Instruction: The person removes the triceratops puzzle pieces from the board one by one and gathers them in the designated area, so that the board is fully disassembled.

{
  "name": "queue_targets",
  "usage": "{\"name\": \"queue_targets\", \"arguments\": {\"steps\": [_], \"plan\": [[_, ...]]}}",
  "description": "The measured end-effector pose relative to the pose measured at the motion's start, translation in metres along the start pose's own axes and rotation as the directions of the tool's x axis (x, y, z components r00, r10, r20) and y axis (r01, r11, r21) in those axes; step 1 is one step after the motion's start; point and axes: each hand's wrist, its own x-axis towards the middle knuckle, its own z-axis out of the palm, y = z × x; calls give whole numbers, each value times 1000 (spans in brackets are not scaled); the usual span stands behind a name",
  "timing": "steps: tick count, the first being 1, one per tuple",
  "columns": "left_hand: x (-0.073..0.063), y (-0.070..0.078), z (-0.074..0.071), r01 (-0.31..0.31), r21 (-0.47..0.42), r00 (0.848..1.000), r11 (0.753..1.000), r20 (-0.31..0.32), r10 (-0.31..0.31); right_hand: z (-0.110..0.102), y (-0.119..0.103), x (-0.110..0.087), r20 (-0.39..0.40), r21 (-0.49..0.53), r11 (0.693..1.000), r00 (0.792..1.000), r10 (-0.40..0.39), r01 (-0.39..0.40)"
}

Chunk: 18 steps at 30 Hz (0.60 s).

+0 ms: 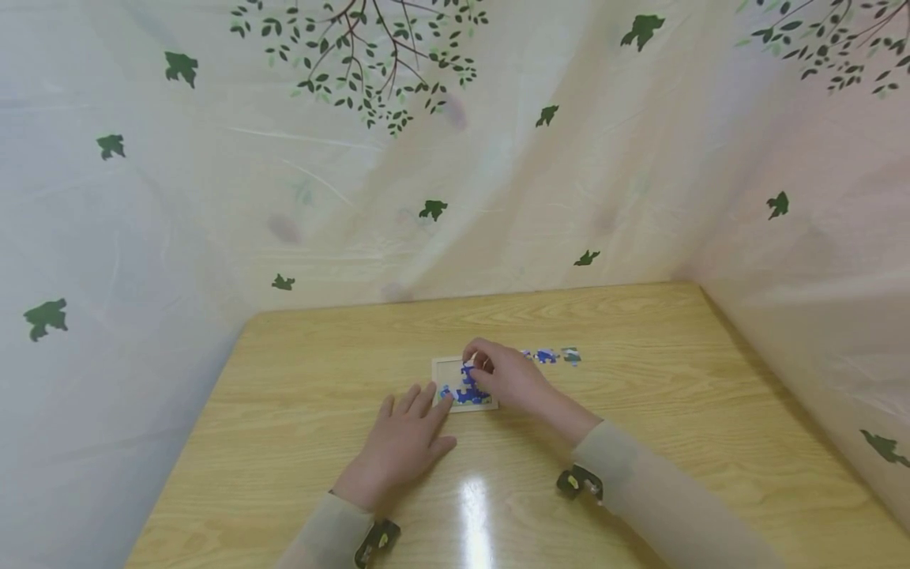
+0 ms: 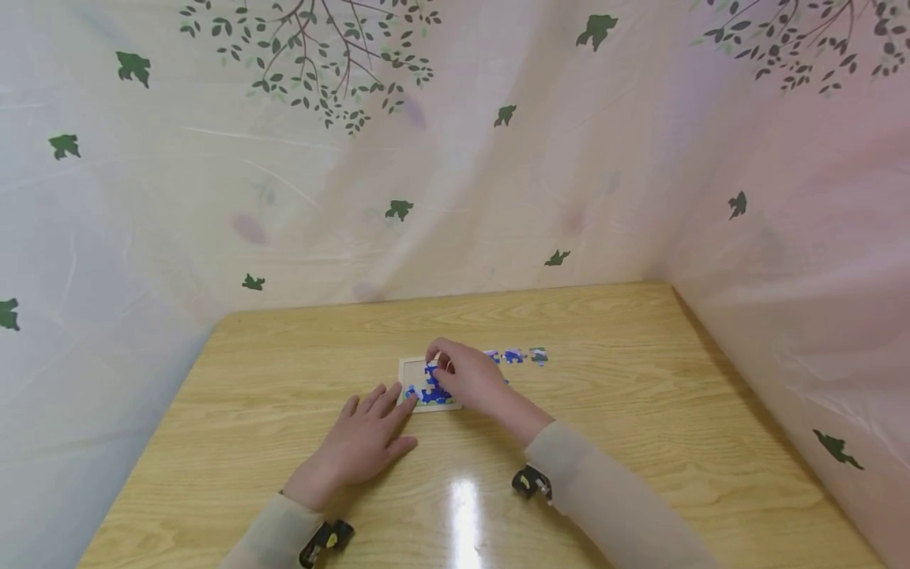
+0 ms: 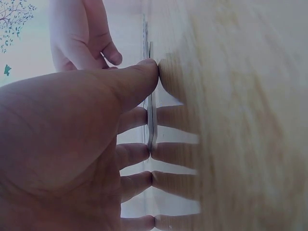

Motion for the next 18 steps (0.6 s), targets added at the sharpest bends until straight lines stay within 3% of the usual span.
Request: {"name": "queue_targets", "arguments": {"steps": [18], "plan": [[-1, 1, 0, 9, -18, 1000, 1000, 4, -9, -39, 31, -19, -52, 48, 998, 997, 53, -51]]}}
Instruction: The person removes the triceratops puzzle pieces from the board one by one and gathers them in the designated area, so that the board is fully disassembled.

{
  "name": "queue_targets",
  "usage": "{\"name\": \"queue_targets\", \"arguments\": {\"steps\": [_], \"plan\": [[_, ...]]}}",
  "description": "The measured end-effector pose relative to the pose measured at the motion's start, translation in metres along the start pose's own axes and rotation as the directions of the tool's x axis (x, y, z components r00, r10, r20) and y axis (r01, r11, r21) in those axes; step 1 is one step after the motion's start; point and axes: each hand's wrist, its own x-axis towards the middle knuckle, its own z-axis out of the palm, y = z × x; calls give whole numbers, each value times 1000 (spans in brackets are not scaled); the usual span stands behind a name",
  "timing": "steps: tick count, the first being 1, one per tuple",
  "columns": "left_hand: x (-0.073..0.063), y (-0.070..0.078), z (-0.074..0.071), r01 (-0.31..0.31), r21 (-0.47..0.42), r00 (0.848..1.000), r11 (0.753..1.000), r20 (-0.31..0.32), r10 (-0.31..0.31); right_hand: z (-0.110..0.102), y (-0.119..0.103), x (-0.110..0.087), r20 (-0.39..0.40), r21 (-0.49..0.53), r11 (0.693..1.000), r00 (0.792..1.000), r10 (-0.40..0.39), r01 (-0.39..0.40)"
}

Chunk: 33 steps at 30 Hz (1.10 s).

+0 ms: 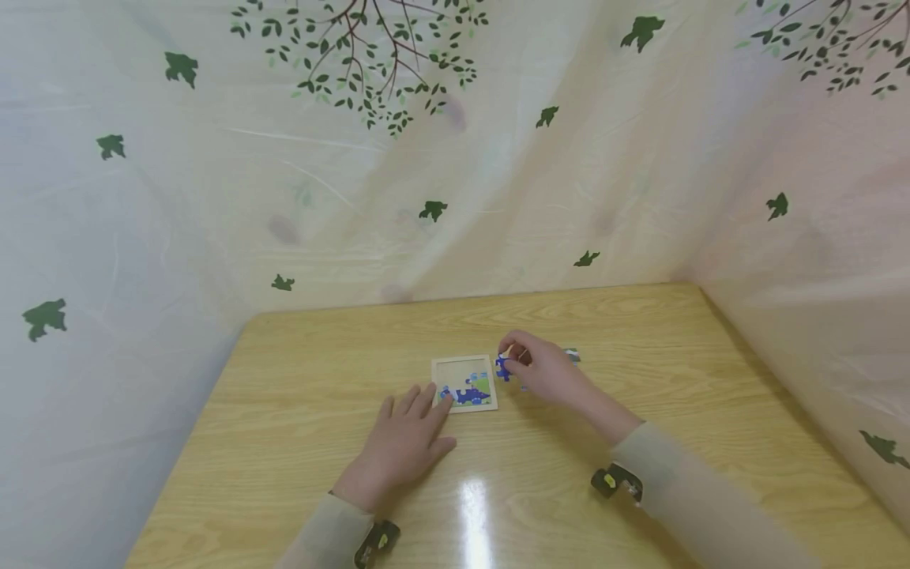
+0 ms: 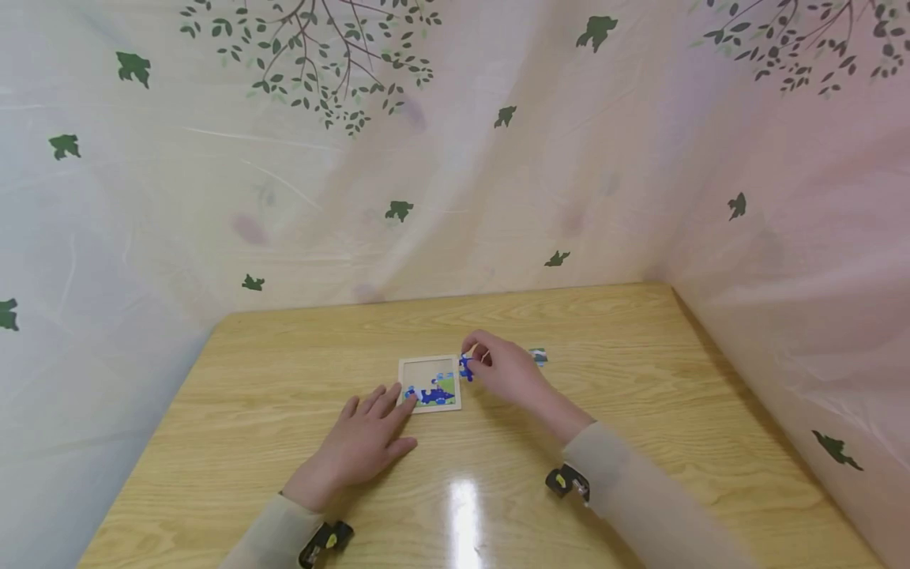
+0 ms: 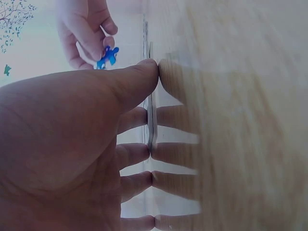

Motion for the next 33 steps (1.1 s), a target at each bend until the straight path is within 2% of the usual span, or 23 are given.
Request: {"name": "queue_targets", "arguments": {"steps": [10, 17, 33], "plan": [[0, -1, -1, -6, 14, 1000, 1000, 5, 5, -27, 22, -12, -48, -37, 997, 997, 59, -60], [1, 0, -2, -4, 7, 1000, 1000, 6, 4, -39, 35, -20, -54, -38, 998, 997, 57, -59], [-1, 1, -3, -6, 8, 1000, 1000, 6, 5, -45, 45, -31, -42, -82, 991, 993, 106, -110]]}}
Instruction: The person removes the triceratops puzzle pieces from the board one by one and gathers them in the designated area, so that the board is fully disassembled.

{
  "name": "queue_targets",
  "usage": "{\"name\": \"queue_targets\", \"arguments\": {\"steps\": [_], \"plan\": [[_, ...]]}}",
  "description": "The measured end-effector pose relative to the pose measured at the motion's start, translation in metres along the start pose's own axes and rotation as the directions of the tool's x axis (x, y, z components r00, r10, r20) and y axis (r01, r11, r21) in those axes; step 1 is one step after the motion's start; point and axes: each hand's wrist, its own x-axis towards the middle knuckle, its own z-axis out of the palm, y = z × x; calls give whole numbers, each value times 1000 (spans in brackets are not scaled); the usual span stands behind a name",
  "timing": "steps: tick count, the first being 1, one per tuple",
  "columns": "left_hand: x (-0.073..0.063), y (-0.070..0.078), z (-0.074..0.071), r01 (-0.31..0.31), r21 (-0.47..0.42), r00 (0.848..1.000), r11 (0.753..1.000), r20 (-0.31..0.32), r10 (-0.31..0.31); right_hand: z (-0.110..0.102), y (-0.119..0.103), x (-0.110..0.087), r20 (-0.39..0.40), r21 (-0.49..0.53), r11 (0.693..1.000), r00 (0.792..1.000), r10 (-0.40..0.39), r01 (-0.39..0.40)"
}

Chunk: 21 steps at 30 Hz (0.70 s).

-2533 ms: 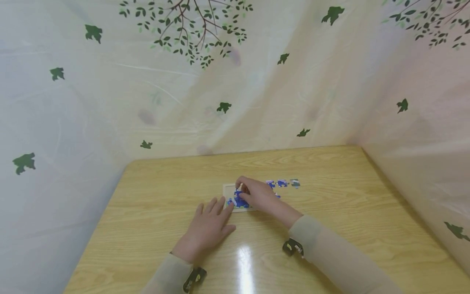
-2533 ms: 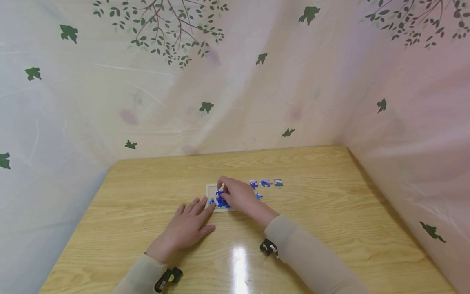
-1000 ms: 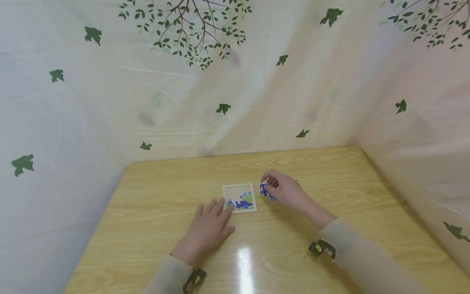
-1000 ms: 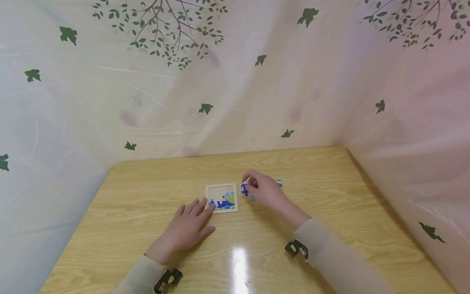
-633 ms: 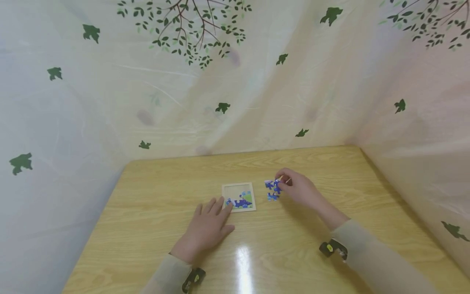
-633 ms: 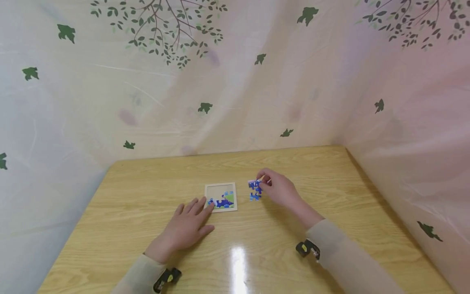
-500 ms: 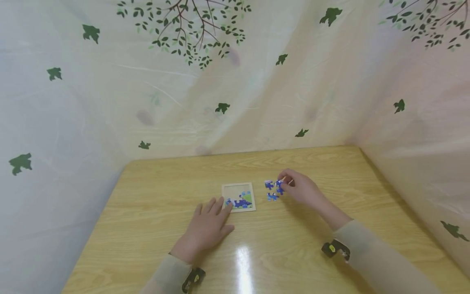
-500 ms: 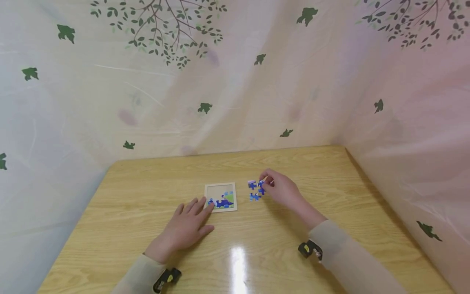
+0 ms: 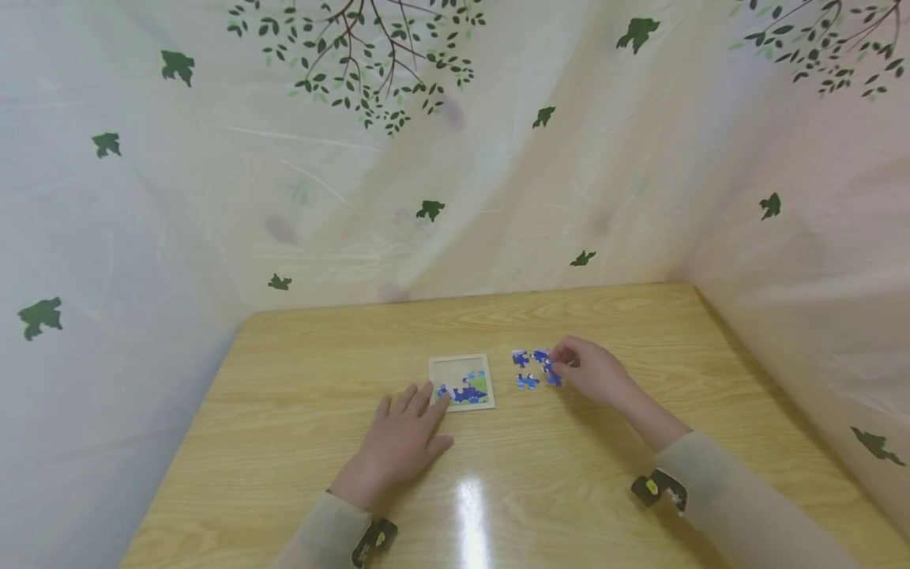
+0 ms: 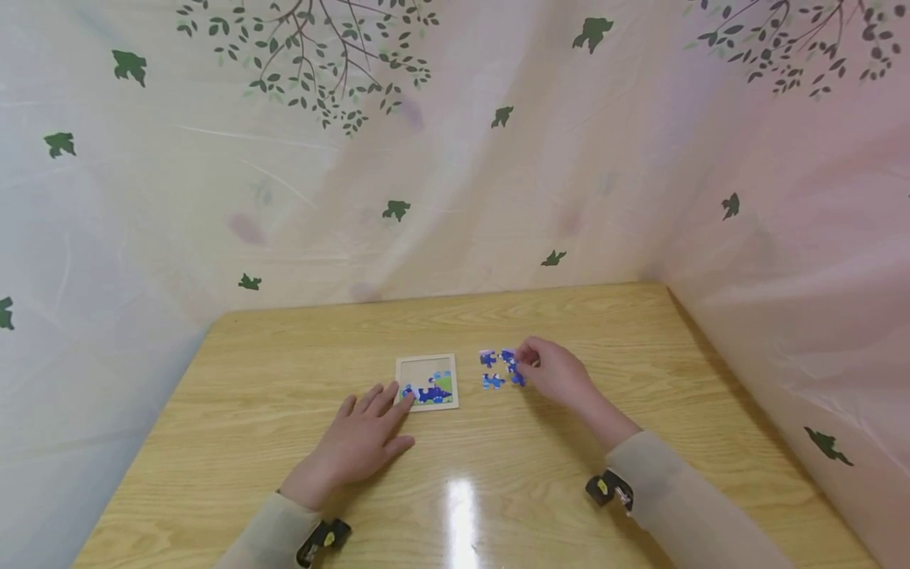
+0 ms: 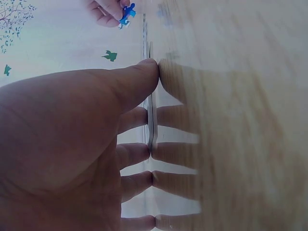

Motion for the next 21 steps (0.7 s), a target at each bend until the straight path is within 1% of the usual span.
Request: {"name": "queue_targets", "arguments": {"steps": [4, 8, 12, 21], "plan": [[0, -1, 1, -1, 0, 1000, 1000, -5, 1, 0, 2, -1, 7, -8, 1000, 1000, 27, -27], [0, -1, 2, -3, -2, 1000, 1000, -9, 3, 0, 6, -1, 27, 12, 999, 999, 44, -45], [0, -1, 1, -4, -3, 1000, 1000, -8, 4, 1, 9, -1, 35, 25, 999, 998, 44, -45], [-1, 0, -1, -1, -6, 1000, 1000, -3, 1, 2, 13, 1, 37, -6, 1000, 999, 22, -21]]}}
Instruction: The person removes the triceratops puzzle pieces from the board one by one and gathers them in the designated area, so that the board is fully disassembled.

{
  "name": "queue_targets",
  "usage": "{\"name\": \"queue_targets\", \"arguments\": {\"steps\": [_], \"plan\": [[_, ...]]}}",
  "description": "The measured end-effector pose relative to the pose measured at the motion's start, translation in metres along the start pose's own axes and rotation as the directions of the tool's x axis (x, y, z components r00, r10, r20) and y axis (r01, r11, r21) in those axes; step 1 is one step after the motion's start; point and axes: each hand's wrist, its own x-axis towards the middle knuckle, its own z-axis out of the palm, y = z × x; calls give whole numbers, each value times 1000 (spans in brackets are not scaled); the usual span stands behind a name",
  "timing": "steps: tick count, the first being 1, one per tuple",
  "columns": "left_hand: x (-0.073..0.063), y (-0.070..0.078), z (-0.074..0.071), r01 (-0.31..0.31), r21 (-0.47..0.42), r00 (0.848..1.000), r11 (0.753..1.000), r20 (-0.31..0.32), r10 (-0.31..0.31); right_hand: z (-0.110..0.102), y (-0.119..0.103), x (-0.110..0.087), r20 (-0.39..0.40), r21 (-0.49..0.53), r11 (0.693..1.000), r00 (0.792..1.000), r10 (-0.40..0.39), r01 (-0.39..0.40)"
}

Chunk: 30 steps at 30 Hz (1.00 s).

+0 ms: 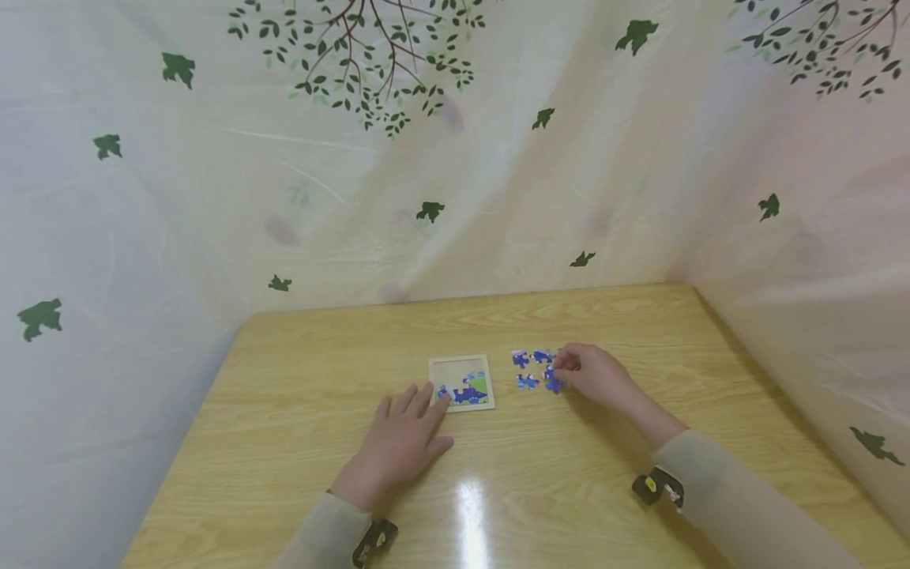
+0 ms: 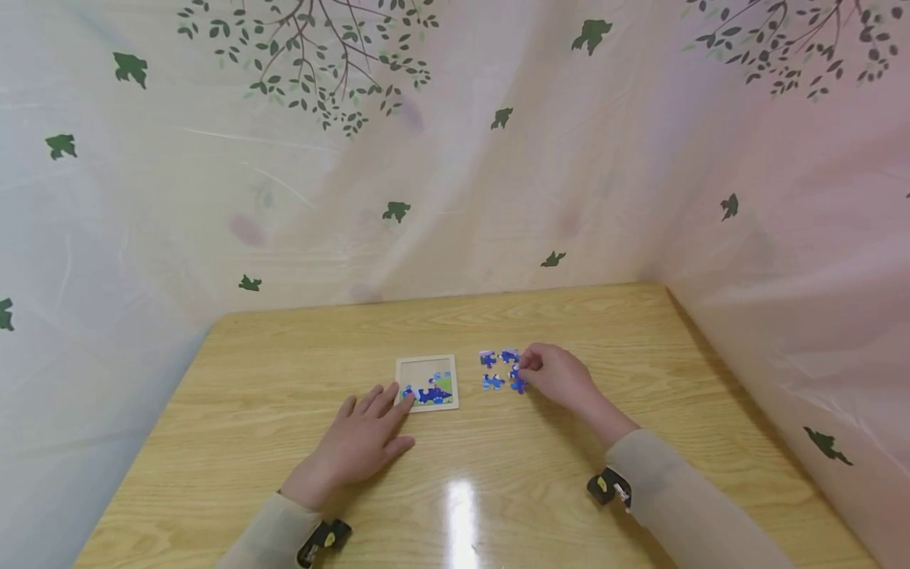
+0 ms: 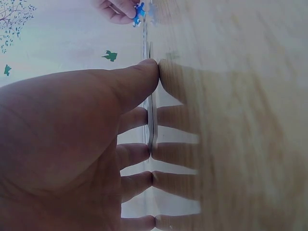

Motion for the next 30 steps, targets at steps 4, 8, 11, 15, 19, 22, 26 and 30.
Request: {"name": "queue_targets", "arguments": {"steps": [4, 8, 11, 15, 19, 22, 26, 30], "plan": [[0, 0, 1, 2, 1, 1000, 1000, 3, -2, 1, 3, 2, 12, -25, 1000, 1000, -2, 3], [1, -1, 2, 4, 6, 1000, 1000, 4, -4, 3, 3, 3, 10, -71, 997, 1000, 10, -9], [1, -1, 3, 4, 5, 1000, 1000, 4, -4, 3, 0, 3, 2, -113, 993, 1000, 20, -20], [1, -1, 3, 4, 2, 1000, 1000, 2, -4, 2, -6, 3, -3, -179, 983, 1000, 30, -30], [1, -1, 3, 2, 0, 1000, 1000, -3, -2, 2, -8, 6, -6, -226, 973, 999, 46, -46], [1, -1, 4, 1, 2, 1000, 1000, -6, -1, 2, -7, 7, -1, -243, 969, 999, 51, -50], [2, -2, 6, -1, 7, 1000, 1000, -8, 1, 4, -5, 9, 5, -257, 965, 999, 52, -49], [2, -2, 7, 1, 9, 1000, 1000, -8, -1, 6, -4, 11, 7, -262, 964, 999, 44, -40]]}}
